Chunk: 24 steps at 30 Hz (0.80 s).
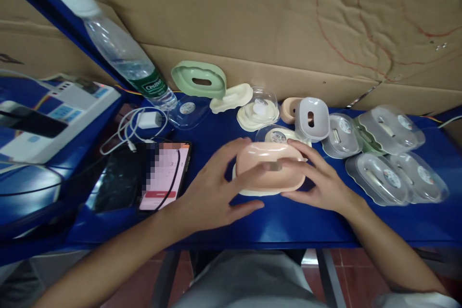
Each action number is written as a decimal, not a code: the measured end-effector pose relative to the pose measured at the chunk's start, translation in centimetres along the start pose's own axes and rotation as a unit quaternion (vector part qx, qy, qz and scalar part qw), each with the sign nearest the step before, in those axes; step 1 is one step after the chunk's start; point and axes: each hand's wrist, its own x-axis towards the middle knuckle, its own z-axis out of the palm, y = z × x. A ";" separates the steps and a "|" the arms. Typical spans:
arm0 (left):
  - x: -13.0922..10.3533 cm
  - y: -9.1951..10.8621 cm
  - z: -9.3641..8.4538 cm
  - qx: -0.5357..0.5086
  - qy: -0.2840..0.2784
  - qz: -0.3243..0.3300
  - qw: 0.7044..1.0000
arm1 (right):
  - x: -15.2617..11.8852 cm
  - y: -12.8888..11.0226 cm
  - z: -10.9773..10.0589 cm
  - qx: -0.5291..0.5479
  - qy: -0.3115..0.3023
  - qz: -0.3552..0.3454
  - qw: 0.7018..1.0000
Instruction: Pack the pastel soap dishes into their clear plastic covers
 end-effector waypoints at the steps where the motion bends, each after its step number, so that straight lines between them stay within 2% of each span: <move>1: 0.0 -0.2 0.2 0.030 -0.037 0.023 0.999 | 0.0 0.0 0.0 0.002 -0.015 -0.001 1.000; 4: 0.0 -0.7 1.0 0.067 -0.103 0.046 0.991 | -0.1 -0.1 0.3 -0.020 -0.042 -0.012 0.999; 9: 0.0 -1.2 1.5 0.111 -0.124 0.061 0.984 | 0.1 0.0 1.2 -0.068 -0.082 -0.039 0.994; 14: 0.1 -1.0 1.4 0.124 -0.171 0.060 0.976 | 0.4 0.2 1.4 -0.086 -0.116 -0.059 0.988; 20: -0.1 -0.7 1.5 0.207 -0.179 0.129 0.953 | 0.2 -0.5 2.4 -0.123 -0.146 -0.107 0.976; 24: 0.0 -0.7 1.7 0.198 -0.181 0.115 0.956 | 0.5 -0.4 2.1 -0.094 -0.130 -0.113 0.981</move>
